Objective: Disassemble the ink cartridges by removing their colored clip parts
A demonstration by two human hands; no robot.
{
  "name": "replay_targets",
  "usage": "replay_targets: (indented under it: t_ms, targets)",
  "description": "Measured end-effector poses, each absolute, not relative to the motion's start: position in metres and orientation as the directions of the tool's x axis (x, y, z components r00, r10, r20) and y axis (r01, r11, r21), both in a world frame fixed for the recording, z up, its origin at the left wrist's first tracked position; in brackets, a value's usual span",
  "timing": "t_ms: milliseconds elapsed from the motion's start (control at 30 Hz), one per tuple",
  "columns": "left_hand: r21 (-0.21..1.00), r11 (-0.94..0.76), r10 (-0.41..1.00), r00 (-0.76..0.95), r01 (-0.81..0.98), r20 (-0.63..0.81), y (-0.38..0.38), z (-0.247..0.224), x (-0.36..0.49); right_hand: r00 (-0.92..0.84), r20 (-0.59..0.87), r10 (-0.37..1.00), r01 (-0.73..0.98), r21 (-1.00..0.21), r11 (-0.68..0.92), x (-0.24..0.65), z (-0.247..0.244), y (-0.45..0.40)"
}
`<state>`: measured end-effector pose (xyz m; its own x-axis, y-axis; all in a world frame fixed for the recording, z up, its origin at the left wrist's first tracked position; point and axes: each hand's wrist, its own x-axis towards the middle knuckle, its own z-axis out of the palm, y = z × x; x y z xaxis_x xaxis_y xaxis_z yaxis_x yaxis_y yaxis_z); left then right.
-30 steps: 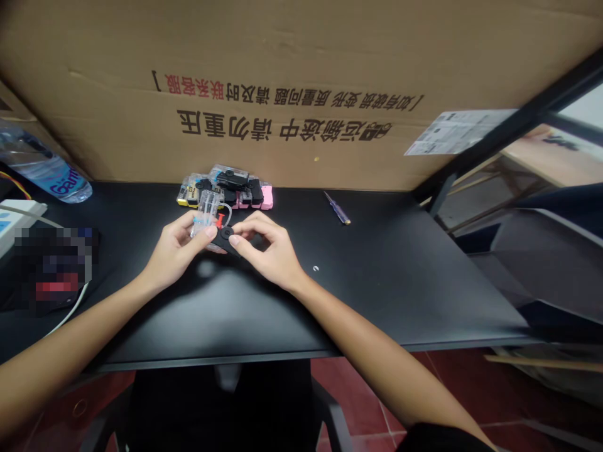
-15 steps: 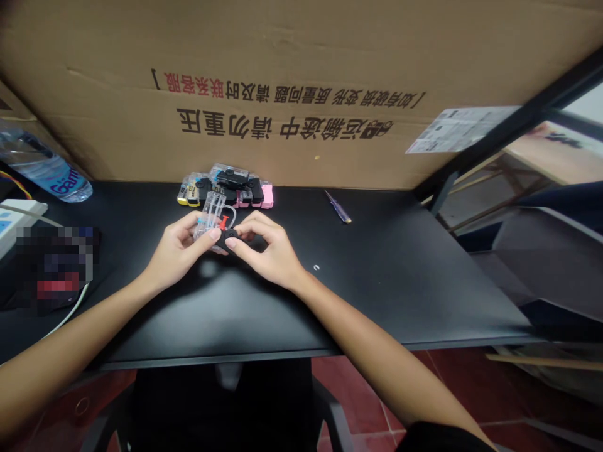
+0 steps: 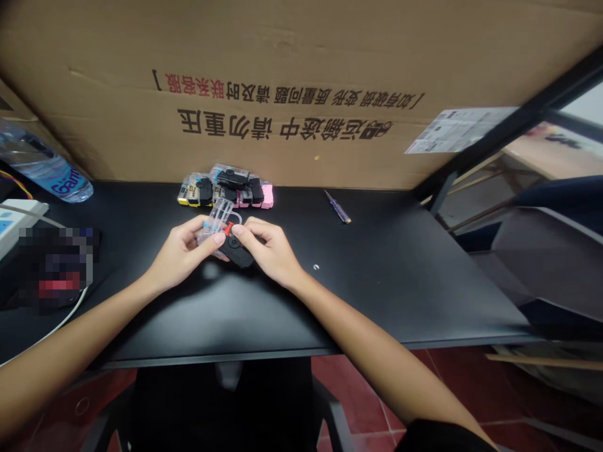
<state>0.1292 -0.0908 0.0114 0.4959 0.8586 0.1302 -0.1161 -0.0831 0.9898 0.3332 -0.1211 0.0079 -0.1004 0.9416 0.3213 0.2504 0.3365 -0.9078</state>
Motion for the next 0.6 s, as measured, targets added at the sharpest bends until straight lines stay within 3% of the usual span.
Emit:
replay_targets:
  t_ms: [600]
  targets:
    - [0.992, -0.114, 0.883, 0.451, -0.059, 0.129, -0.0899, 0.0097, 0.1292, -0.14, 0.379, 0.915, 0.272, -0.874, 0.403, 0.335, 0.009, -0.1213]
